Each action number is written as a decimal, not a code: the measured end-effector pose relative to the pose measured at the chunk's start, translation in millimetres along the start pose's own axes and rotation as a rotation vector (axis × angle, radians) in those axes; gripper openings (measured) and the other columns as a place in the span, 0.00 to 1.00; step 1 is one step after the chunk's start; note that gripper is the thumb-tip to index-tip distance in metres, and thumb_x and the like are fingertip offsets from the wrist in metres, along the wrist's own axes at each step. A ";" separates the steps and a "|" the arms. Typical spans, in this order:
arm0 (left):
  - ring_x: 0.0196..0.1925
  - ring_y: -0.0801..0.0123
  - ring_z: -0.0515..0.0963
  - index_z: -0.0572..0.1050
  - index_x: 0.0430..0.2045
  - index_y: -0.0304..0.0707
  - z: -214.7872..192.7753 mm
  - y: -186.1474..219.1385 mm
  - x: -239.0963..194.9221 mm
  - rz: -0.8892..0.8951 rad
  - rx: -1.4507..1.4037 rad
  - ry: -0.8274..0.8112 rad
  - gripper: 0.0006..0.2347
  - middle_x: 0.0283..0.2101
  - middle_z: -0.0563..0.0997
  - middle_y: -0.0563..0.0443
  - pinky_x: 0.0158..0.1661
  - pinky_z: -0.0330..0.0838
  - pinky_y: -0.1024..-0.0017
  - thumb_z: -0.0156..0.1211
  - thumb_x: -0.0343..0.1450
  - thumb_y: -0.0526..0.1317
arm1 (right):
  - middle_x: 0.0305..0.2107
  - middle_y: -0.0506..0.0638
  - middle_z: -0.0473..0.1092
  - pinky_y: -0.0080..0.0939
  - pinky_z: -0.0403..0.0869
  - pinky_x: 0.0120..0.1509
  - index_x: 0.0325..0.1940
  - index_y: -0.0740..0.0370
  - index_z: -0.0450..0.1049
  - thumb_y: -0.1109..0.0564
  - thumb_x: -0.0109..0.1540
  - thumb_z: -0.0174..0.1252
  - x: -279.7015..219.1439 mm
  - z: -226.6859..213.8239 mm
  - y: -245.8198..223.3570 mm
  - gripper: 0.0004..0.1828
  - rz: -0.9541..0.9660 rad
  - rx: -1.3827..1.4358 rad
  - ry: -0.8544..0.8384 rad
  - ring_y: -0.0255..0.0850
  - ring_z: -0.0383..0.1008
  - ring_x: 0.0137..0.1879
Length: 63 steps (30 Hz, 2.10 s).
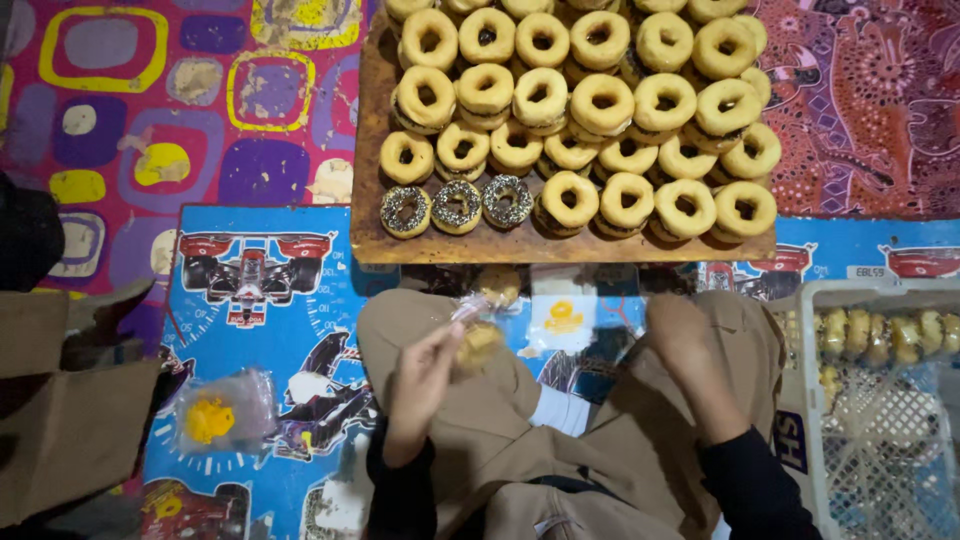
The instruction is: The person sits on the floor and individually wraps doughnuts in clear plastic bags. They pick doughnuts from a wooden board, place them into bags, and then transfer the wrapped items into a white plastic crate.
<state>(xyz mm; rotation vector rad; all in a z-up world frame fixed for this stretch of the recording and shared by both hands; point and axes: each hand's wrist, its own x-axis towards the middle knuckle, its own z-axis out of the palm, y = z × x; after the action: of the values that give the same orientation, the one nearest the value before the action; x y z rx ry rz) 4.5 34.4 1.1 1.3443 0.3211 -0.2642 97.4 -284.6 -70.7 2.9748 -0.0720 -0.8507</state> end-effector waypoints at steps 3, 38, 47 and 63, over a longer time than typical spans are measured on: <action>0.75 0.57 0.65 0.65 0.66 0.20 13.4 -1.8 -1.3 0.463 0.104 0.235 0.20 0.74 0.64 0.38 0.68 0.62 0.62 0.41 0.83 0.40 | 0.48 0.68 0.74 0.52 0.78 0.52 0.81 0.81 0.49 0.65 0.60 0.52 -25.5 1.0 0.6 0.44 -0.109 -0.006 0.177 0.60 0.78 0.51; 0.33 0.75 0.76 0.78 0.40 0.28 -49.4 -59.8 42.6 0.299 0.226 0.486 0.05 0.31 0.79 0.46 0.35 0.69 0.77 0.58 0.78 0.33 | 0.44 0.46 0.76 0.35 0.73 0.58 0.50 0.64 0.76 0.59 0.67 0.59 -5.5 67.3 -200.4 0.09 -0.623 1.864 -0.107 0.32 0.74 0.51; 0.28 0.74 0.82 0.79 0.36 0.31 -62.6 -40.9 75.5 0.241 0.299 0.590 0.07 0.28 0.82 0.52 0.28 0.76 0.77 0.62 0.73 0.38 | 0.33 0.47 0.76 0.33 0.72 0.47 0.41 0.68 0.79 0.59 0.68 0.61 4.9 36.0 -211.6 0.08 -0.607 1.974 -0.170 0.32 0.74 0.40; 0.35 0.74 0.80 0.76 0.29 0.26 -91.1 -143.8 54.9 0.366 0.530 0.586 0.06 0.29 0.79 0.46 0.36 0.78 0.73 0.67 0.70 0.31 | 0.26 0.43 0.71 0.30 0.68 0.31 0.43 0.60 0.76 0.58 0.62 0.61 -5.4 139.9 -208.2 0.07 0.040 1.890 -0.052 0.29 0.68 0.29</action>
<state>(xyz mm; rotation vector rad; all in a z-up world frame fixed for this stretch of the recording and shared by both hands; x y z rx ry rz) -4.3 93.6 -167.3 1.9646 0.5042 0.3911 25.5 -81.0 -198.4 4.3137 -1.9016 -1.2232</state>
